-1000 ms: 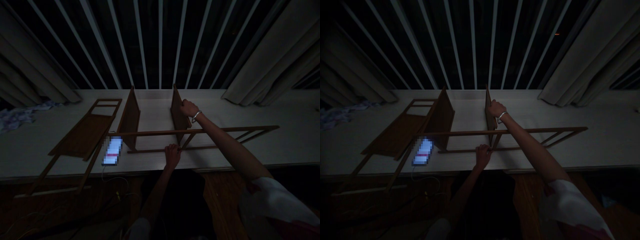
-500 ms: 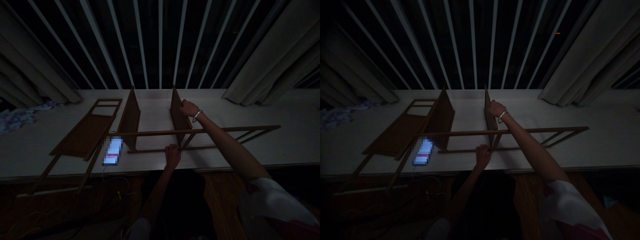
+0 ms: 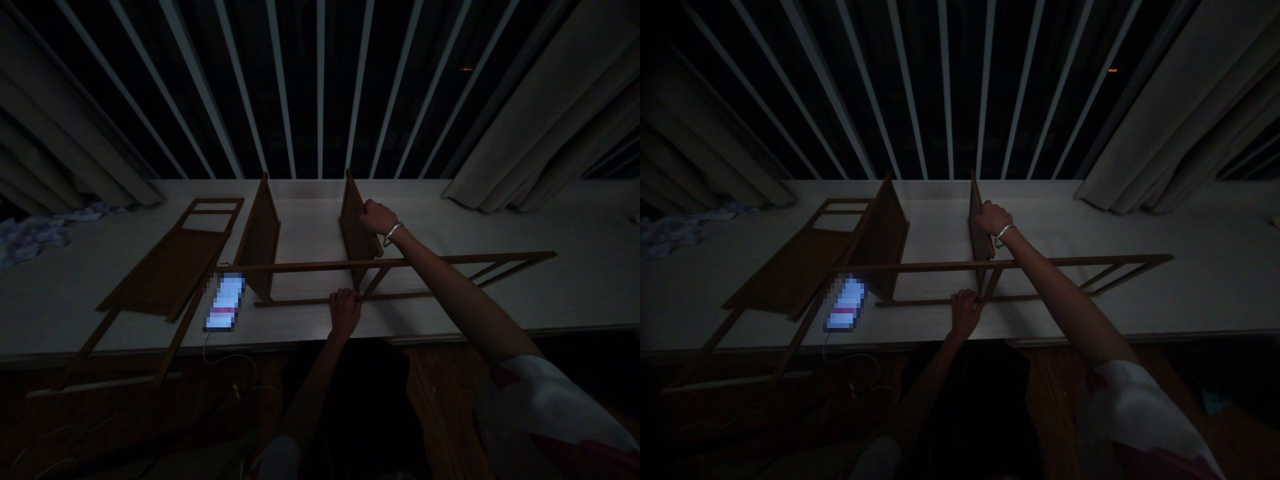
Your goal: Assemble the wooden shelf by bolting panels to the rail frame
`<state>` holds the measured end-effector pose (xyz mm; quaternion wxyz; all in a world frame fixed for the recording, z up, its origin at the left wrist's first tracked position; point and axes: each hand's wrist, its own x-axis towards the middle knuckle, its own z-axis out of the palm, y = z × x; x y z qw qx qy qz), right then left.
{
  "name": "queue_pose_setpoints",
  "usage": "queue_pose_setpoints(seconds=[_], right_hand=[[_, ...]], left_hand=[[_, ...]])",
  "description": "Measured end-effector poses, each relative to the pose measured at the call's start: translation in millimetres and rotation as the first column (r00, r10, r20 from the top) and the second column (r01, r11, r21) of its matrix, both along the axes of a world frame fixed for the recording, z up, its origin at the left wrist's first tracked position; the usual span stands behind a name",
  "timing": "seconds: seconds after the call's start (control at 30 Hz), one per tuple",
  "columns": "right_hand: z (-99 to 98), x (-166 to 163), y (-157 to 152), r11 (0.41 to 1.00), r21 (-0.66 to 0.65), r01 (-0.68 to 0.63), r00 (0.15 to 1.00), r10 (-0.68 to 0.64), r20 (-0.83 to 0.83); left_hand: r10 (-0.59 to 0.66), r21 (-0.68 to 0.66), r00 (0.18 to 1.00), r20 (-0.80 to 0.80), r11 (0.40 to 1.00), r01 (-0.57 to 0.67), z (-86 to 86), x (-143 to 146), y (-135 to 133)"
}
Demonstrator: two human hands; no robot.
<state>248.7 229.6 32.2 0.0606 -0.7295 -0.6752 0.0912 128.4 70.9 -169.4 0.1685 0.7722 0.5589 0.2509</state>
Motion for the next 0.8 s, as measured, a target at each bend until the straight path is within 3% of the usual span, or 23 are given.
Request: queue_pose_setpoints(seconds=[0.8], right_hand=[[0.9, 3.0, 1.2, 0.999, 0.014, -0.033, 0.999, 0.032, 0.013]], left_hand=[[-0.012, 0.016, 1.000, 0.013, 1.000, 0.012, -2.6, -1.0, 0.2]])
